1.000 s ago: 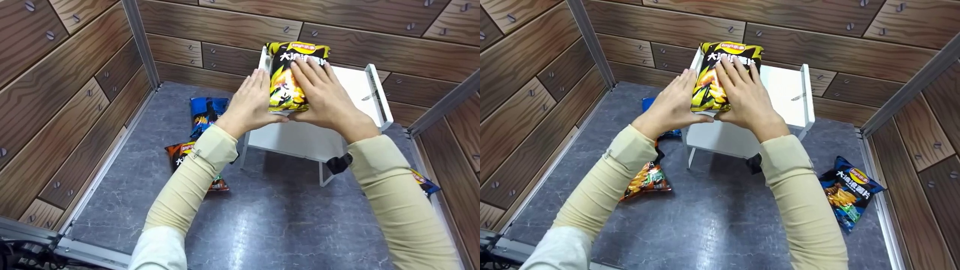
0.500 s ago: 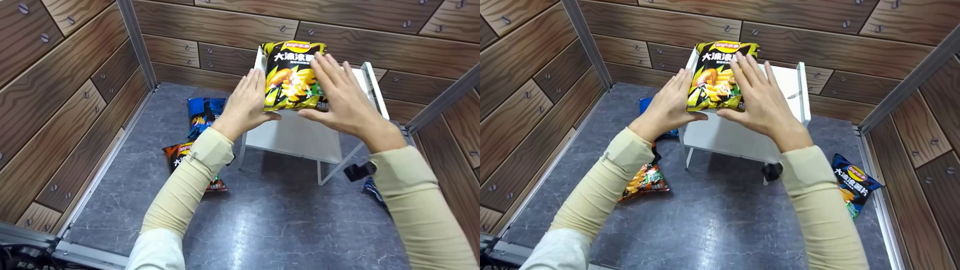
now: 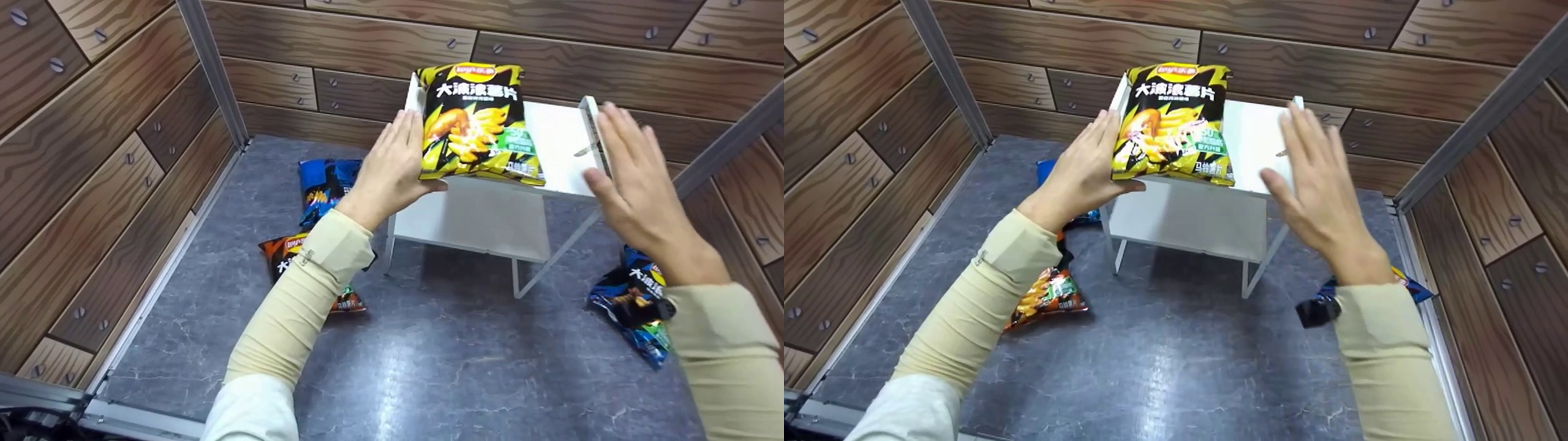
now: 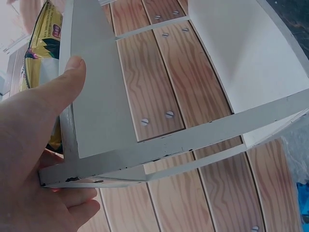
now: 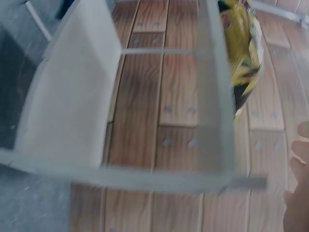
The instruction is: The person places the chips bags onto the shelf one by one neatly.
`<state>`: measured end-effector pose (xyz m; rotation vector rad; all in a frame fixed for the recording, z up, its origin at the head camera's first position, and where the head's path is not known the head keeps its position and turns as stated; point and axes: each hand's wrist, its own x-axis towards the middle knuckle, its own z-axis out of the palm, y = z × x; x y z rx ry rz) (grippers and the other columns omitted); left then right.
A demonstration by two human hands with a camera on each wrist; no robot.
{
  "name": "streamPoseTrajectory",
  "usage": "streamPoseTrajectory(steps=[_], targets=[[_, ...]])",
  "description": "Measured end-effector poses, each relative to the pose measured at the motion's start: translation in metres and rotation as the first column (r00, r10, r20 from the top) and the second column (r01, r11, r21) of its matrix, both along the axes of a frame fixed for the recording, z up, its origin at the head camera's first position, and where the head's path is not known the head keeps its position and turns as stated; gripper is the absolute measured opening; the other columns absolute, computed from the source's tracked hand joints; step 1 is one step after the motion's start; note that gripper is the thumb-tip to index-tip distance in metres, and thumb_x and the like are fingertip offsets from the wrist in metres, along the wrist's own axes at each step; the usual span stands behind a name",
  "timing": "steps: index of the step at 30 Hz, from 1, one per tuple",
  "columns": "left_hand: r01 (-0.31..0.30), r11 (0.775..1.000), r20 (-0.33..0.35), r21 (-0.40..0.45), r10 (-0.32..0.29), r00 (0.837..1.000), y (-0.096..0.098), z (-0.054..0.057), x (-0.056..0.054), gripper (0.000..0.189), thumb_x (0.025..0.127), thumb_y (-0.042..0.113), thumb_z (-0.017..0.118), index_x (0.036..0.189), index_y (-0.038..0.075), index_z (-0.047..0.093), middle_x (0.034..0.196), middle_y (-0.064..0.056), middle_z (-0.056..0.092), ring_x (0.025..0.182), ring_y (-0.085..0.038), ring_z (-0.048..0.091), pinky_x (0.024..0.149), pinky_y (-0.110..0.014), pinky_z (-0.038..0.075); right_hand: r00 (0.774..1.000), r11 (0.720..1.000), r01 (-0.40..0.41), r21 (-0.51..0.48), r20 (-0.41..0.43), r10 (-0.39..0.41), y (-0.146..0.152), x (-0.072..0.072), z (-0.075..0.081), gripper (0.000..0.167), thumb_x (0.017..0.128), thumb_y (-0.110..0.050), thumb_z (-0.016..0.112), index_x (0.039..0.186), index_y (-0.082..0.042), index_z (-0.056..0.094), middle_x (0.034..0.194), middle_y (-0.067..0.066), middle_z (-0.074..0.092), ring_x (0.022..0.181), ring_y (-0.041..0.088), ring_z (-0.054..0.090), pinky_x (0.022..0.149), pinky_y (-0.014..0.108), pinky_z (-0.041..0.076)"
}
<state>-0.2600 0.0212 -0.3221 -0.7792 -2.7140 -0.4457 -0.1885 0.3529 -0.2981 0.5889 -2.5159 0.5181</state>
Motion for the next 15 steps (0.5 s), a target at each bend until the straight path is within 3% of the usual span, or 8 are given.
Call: streamPoseTrajectory(steps=[7,15], targets=[[0.002,1.0,-0.003,0.006,-0.002,1.0,-0.001,0.0,0.0,0.114,0.08,0.058,0.075,0.155,-0.007,0.018,0.161,-0.023,0.025,0.153,-0.034,0.02,0.127,-0.038,0.016,0.997,0.986,0.072,-0.148,-0.002,-0.073,0.041,0.013,-0.031,0.07,0.102,-0.053,0.038,0.158,-0.013,0.024,0.166,0.011,0.02,0.154,0.031,0.014,0.127,0.043,-0.002],[0.009,1.0,-0.013,0.001,-0.009,1.0,-0.001,-0.001,0.0,0.114,0.08,0.058,0.075,0.154,-0.008,0.018,0.161,-0.023,0.026,0.153,-0.035,0.02,0.127,-0.04,0.017,0.977,0.97,0.197,-0.143,0.115,-0.182,0.082,0.029,-0.069,0.063,0.104,-0.038,0.038,0.159,-0.015,0.018,0.167,0.011,0.014,0.155,0.033,0.01,0.126,0.045,-0.007]])
